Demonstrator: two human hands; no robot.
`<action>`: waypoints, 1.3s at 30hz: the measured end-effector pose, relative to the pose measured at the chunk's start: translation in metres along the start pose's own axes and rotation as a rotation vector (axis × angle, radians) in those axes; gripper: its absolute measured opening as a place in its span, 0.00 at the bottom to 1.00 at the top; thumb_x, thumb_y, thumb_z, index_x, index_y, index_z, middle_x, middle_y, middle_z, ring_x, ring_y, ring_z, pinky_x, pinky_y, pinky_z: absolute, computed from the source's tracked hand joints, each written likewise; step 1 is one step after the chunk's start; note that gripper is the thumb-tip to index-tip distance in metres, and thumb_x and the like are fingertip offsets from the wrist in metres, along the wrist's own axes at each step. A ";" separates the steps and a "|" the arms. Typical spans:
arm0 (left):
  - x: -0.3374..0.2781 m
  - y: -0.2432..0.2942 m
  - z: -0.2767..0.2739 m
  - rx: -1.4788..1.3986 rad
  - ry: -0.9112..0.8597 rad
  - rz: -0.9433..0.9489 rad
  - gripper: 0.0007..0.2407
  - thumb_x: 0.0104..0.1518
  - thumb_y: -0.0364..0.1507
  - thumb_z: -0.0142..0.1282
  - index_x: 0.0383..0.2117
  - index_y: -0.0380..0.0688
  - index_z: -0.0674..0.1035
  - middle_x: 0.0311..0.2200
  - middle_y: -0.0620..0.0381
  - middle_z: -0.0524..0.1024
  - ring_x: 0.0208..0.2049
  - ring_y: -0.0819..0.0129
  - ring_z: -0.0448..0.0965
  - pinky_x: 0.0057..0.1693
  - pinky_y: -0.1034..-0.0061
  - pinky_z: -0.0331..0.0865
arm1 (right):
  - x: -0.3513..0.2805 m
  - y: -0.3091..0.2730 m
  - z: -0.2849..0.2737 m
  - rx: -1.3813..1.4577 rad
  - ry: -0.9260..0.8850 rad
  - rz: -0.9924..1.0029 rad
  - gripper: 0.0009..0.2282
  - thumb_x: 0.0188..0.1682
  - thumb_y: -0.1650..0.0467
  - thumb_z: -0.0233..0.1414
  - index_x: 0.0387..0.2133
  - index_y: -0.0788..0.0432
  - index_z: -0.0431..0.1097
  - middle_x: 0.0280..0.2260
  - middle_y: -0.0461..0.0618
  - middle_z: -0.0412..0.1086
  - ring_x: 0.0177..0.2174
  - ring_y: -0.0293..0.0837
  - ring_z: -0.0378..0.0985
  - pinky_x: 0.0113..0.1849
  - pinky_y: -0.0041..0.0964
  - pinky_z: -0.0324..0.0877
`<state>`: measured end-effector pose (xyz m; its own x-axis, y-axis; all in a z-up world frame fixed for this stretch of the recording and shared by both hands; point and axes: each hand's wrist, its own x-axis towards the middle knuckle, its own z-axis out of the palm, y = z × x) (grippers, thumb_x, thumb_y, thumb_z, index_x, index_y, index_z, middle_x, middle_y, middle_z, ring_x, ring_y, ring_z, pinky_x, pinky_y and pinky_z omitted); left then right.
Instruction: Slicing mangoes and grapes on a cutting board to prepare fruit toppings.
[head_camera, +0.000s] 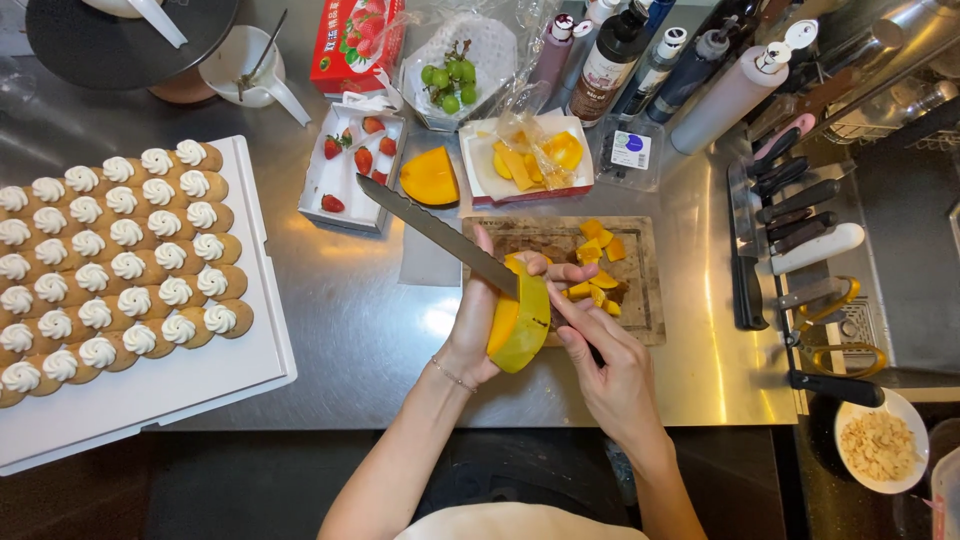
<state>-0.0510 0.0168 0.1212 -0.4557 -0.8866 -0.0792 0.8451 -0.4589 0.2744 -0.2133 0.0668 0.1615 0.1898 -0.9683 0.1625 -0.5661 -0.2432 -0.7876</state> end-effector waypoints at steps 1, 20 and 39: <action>-0.001 0.002 0.000 -0.001 0.000 0.001 0.30 0.64 0.62 0.31 0.30 0.46 0.71 0.45 0.40 0.76 0.63 0.48 0.72 0.64 0.49 0.71 | 0.001 0.002 -0.001 0.000 -0.001 0.000 0.17 0.55 0.68 0.51 0.58 0.54 0.71 0.38 0.54 0.75 0.35 0.46 0.79 0.40 0.36 0.72; -0.028 -0.016 -0.047 0.421 0.164 0.077 0.19 0.65 0.35 0.52 0.59 0.40 0.72 0.56 0.52 0.73 0.57 0.65 0.74 0.62 0.66 0.69 | 0.003 0.014 -0.015 -0.189 0.060 0.034 0.16 0.53 0.69 0.53 0.56 0.50 0.73 0.29 0.51 0.70 0.26 0.44 0.72 0.32 0.35 0.68; -0.009 -0.058 -0.146 1.748 0.551 0.502 0.21 0.54 0.28 0.66 0.54 0.38 0.76 0.46 0.45 0.79 0.47 0.50 0.79 0.54 0.66 0.73 | 0.007 0.263 -0.007 1.467 -0.270 0.938 0.11 0.63 0.61 0.38 0.42 0.56 0.60 0.25 0.44 0.60 0.18 0.33 0.57 0.21 0.26 0.55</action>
<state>-0.0548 0.0433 -0.0343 0.1332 -0.9800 0.1477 -0.4980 0.0627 0.8649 -0.3669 -0.0046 -0.0404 0.4541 -0.6662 -0.5916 0.5419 0.7336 -0.4102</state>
